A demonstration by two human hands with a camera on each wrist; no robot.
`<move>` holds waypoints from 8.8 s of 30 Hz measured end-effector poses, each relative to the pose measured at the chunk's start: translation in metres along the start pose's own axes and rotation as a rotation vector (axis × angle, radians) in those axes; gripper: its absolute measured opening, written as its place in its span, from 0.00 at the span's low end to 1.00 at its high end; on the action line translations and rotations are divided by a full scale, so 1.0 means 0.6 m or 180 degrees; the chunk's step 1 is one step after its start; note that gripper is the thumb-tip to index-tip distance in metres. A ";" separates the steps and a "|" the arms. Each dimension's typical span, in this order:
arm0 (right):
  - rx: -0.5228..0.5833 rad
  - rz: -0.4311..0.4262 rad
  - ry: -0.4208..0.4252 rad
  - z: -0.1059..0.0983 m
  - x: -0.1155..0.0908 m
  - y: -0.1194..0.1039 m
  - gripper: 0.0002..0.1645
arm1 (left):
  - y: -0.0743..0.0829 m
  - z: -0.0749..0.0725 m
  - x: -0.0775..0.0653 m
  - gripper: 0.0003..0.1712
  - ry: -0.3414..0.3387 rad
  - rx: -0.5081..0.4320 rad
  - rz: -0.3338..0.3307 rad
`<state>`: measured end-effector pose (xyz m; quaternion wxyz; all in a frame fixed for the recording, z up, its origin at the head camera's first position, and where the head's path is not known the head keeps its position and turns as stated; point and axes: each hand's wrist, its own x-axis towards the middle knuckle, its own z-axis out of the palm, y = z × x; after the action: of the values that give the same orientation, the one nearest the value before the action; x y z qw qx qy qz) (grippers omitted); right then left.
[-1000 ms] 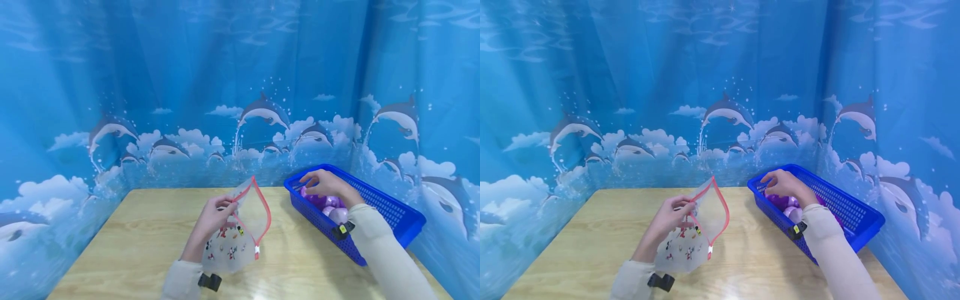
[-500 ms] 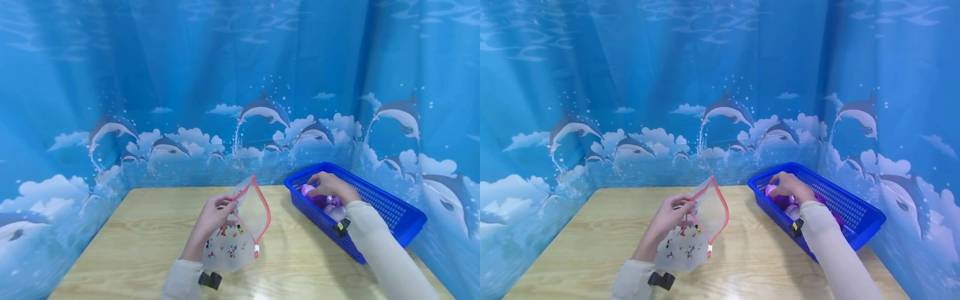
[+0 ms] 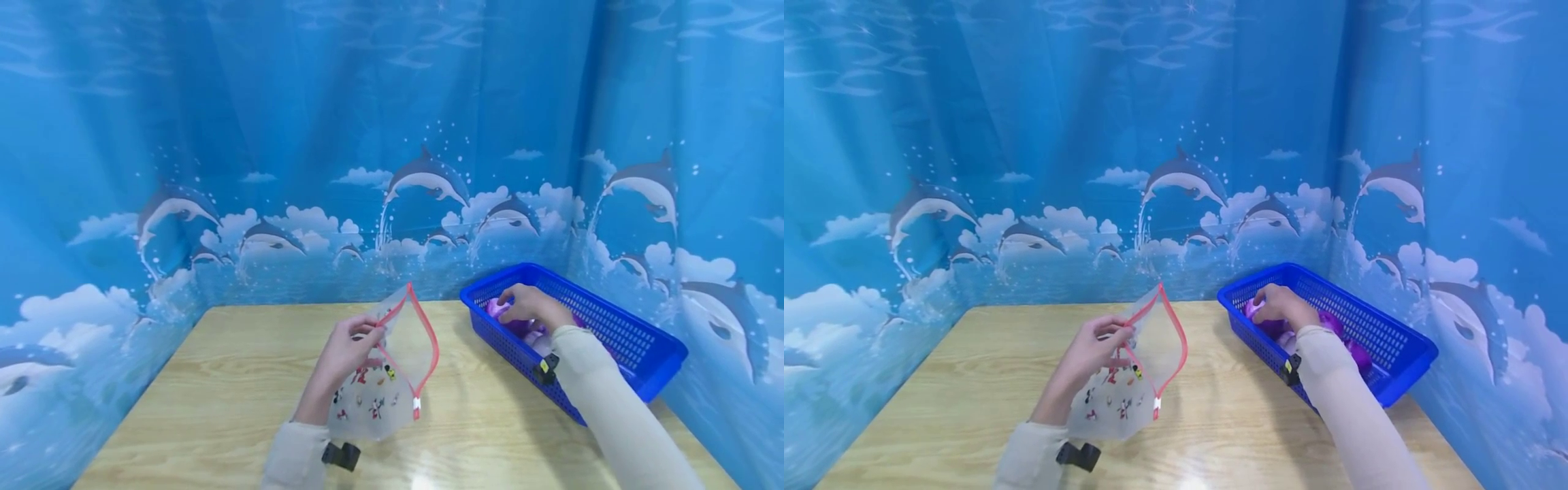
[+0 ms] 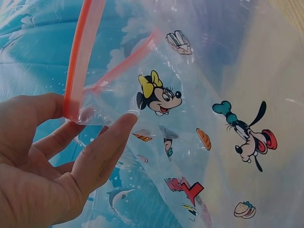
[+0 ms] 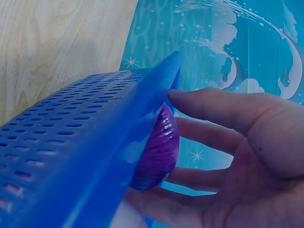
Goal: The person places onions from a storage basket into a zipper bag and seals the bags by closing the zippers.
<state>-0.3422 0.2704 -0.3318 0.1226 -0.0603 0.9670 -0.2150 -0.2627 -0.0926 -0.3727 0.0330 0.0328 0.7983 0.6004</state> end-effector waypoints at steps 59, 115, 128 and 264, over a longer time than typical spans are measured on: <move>0.0338 -0.0235 0.0204 -0.053 -0.028 0.002 0.31 | 0.002 -0.002 -0.003 0.11 -0.0042 -0.0098 0.0014; 0.0442 -0.1781 -0.0199 0.025 -0.067 -0.229 0.24 | 0.018 -0.009 -0.012 0.12 0.0024 -0.0037 0.0082; 0.0152 -0.1596 -0.0260 0.043 -0.063 -0.230 0.22 | 0.027 -0.023 -0.020 0.12 0.0062 -0.0072 0.0161; -0.0256 -0.0654 -0.0537 -0.032 -0.102 0.102 0.38 | 0.018 -0.021 -0.013 0.08 0.0337 -0.0214 0.0172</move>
<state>-0.2922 0.3435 -0.3285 0.1783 -0.1817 0.9498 -0.1817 -0.2560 -0.1027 -0.3589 -0.0245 0.0213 0.7771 0.6285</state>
